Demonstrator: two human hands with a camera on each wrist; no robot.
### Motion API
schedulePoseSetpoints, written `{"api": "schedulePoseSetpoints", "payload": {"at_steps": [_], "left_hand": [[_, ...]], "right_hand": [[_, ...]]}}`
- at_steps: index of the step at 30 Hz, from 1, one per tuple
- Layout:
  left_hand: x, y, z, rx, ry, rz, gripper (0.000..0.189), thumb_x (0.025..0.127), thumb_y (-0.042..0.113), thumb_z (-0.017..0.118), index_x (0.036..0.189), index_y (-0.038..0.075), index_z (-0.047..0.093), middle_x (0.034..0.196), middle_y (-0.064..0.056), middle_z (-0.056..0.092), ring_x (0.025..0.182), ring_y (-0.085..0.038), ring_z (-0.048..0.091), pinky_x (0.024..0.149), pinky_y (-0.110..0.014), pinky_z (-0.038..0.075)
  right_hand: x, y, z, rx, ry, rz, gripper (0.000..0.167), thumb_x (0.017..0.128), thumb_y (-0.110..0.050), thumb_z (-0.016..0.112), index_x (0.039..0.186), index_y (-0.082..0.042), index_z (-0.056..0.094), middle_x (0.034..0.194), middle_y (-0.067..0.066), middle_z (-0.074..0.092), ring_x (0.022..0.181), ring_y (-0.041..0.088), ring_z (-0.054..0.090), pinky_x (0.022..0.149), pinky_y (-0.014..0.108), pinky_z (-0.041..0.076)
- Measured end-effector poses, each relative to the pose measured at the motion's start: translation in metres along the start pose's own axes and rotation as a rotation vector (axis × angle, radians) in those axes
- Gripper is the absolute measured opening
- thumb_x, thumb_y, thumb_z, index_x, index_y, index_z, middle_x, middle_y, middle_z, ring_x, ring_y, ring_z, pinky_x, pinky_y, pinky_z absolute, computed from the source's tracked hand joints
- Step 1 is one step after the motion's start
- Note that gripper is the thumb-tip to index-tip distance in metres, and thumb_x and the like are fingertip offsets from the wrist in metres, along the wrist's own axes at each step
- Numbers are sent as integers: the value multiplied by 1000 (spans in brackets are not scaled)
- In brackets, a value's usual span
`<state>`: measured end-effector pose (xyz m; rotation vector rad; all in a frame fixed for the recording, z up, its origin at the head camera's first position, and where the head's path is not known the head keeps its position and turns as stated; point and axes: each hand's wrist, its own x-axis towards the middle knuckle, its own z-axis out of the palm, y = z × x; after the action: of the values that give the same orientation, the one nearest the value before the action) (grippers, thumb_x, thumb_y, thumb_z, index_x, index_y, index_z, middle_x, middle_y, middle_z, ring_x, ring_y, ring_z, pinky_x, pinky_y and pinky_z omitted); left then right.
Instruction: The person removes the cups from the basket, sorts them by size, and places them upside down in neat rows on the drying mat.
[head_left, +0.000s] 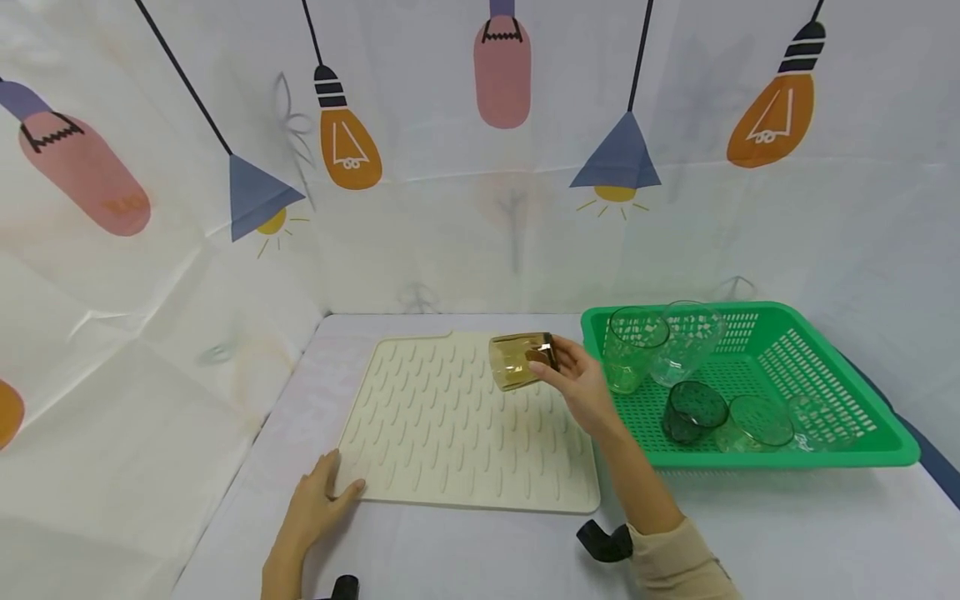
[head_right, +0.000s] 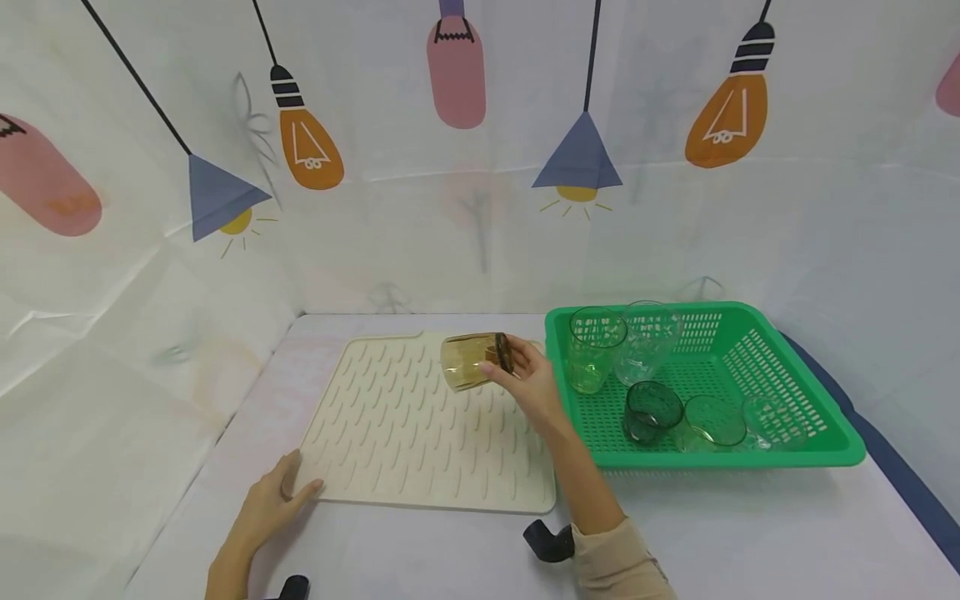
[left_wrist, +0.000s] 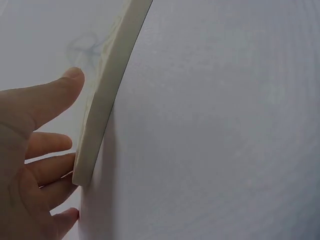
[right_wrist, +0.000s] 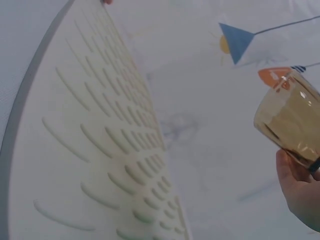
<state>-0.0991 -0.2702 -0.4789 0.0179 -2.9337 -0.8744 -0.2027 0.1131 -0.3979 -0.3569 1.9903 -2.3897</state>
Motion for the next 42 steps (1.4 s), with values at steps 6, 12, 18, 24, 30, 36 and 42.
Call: {"api": "schedulePoseSetpoints", "payload": {"at_steps": [6, 12, 18, 24, 30, 36, 42], "left_hand": [[2, -21, 5, -123, 21, 44, 63, 90, 21, 61, 135, -16, 36, 138, -36, 34, 131, -54, 24, 108, -64, 11], [2, -29, 4, -154, 67, 94, 48, 95, 10, 50, 133, -17, 38, 137, -37, 35, 128, -57, 26, 106, -65, 10], [2, -33, 3, -112, 96, 103, 44, 93, 6, 51, 130, -16, 43, 136, -36, 38, 127, -57, 27, 103, -68, 13], [2, -34, 5, -112, 103, 108, 42, 92, 5, 51, 129, -15, 45, 135, -37, 39, 127, -58, 27, 101, -70, 13], [3, -34, 7, -76, 149, 149, 39, 90, -1, 50, 126, -17, 47, 131, -38, 42, 122, -60, 31, 97, -71, 17], [3, -35, 12, -53, 186, 159, 39, 90, -1, 50, 125, -17, 48, 130, -38, 43, 122, -60, 32, 96, -72, 17], [3, -33, 15, -54, 206, 159, 39, 90, 0, 51, 125, -15, 49, 130, -37, 44, 122, -59, 33, 97, -72, 16]], "right_hand": [[6, 3, 5, -8, 10, 37, 60, 87, -3, 65, 139, 5, 36, 134, 23, 47, 114, 18, 55, 90, 20, 49], [11, 10, 10, -41, 18, 61, 58, 86, -2, 66, 137, 6, 38, 132, 24, 48, 114, 19, 54, 88, 19, 50], [13, 13, 11, -44, 10, 89, 57, 86, -2, 65, 136, 5, 39, 134, 24, 47, 119, 25, 52, 87, 19, 50], [17, 17, 16, -45, 3, 89, 58, 86, -4, 66, 136, 4, 40, 131, 22, 50, 119, 27, 52, 88, 19, 50], [28, 24, 28, -96, -8, 73, 59, 85, -8, 69, 136, 3, 41, 130, 23, 52, 120, 30, 53, 87, 19, 50], [40, 31, 39, -108, -7, 79, 61, 83, -10, 71, 136, 2, 43, 131, 21, 53, 120, 31, 53, 92, 26, 49], [52, 35, 52, -149, -15, 68, 62, 82, -13, 72, 135, 1, 45, 133, 17, 53, 125, 29, 49, 104, 36, 41]]}}
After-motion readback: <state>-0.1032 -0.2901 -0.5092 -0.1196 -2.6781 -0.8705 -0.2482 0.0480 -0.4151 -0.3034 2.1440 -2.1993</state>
